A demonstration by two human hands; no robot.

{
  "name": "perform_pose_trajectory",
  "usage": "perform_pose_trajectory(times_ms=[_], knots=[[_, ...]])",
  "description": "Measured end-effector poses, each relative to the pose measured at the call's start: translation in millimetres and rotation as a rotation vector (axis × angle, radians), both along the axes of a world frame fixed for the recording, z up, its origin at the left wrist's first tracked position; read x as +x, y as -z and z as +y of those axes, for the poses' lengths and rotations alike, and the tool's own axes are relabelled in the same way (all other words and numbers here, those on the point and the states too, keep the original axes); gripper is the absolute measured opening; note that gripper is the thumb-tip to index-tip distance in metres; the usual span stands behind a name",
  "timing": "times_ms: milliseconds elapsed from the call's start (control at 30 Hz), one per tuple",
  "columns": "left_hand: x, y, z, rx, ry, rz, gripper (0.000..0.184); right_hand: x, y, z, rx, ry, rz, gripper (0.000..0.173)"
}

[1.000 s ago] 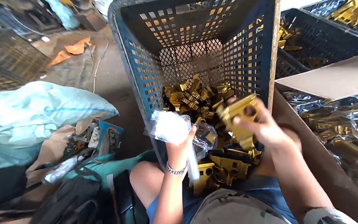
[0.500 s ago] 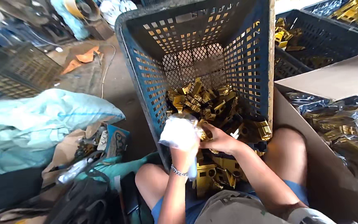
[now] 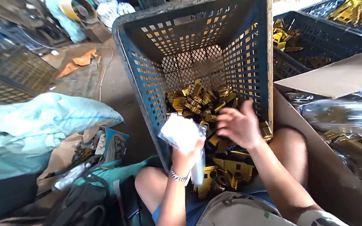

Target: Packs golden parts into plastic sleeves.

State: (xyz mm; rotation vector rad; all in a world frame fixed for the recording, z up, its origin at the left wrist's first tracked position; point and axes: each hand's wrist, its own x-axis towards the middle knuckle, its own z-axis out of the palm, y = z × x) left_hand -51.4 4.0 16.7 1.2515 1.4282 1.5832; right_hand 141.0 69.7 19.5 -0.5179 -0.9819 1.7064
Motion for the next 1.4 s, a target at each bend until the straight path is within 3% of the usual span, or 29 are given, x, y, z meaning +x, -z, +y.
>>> perform_pose_trajectory(times_ms=[67,133,200,233,333,400,467,533,567,667,767,833,867,933,1000,1133,1233,1300,1367,1400], knots=[[11.6,10.9,5.8,0.127,0.039,0.137,0.064,-21.3,-11.8,-9.6,0.082,-0.122,-0.385,0.025],[13.5,-0.7,-1.1,0.039,0.217,-0.059,0.072,-25.4,-14.7,-13.3,0.091,-0.098,-0.498,0.010],[10.3,-19.8,-6.9,-0.127,0.362,-0.219,0.060,-20.6,-13.2,-18.1,0.088,-0.130,-0.541,0.016],[6.4,-24.2,-6.3,-0.197,0.316,-0.151,0.052,-18.8,-10.8,-22.2,0.073,-0.148,-0.561,0.020],[-19.7,-3.6,14.0,-0.133,-0.133,0.340,0.049,-11.4,3.9,-29.2,0.019,-0.196,-0.564,0.018],[-32.8,5.0,20.0,-0.050,-0.233,0.313,0.050,-8.4,12.2,-33.2,0.005,-0.173,-0.473,0.013],[-24.0,-8.1,6.5,-0.102,0.059,0.076,0.056,-13.8,14.0,-36.8,0.022,-0.127,-0.403,0.028],[-1.5,-11.1,-5.8,-0.130,0.394,-0.079,0.059,-20.4,11.7,-41.1,0.111,-0.165,-0.411,0.025],[5.0,-7.9,-7.0,-0.084,0.431,-0.094,0.055,-20.5,7.8,-39.6,0.153,-0.187,-0.453,0.026],[-4.4,-1.5,-1.4,0.013,0.203,-0.016,0.040,-9.4,-6.5,-19.7,0.218,-0.154,-0.593,0.039],[-13.8,1.4,2.1,0.097,0.044,0.050,0.036,5.6,-7.8,25.9,0.296,-0.016,-0.818,0.028],[-13.9,3.3,3.2,0.124,-0.057,0.047,0.035,14.5,9.8,65.7,0.479,-0.031,-1.160,0.021],[-15.6,2.8,3.3,0.131,-0.092,0.039,0.037,17.1,19.9,83.4,0.546,-0.068,-1.393,0.023],[-21.7,1.8,3.2,0.152,-0.110,0.041,0.042,13.5,12.7,106.9,0.430,-0.303,-1.856,0.028],[-25.3,4.3,1.9,0.156,-0.110,0.070,0.044,8.1,2.0,122.1,0.303,-0.533,-2.109,0.030],[-23.1,5.3,-4.4,0.102,-0.095,0.034,0.060,19.0,-15.1,133.0,0.046,-0.616,-1.897,0.025],[-22.0,9.1,-6.2,0.082,-0.097,0.048,0.056,16.9,-38.6,120.6,0.322,-0.760,-2.198,0.020],[-22.0,11.5,-5.6,0.097,-0.095,0.064,0.048,24.7,-39.5,109.4,0.453,-0.772,-2.390,0.032],[-21.0,10.9,-3.6,0.124,-0.111,0.056,0.041,41.3,-37.0,102.0,0.539,-0.673,-2.321,0.038],[-20.8,11.4,-2.6,0.144,-0.132,0.056,0.040,54.7,-32.3,99.4,0.606,-0.549,-2.161,0.035]])
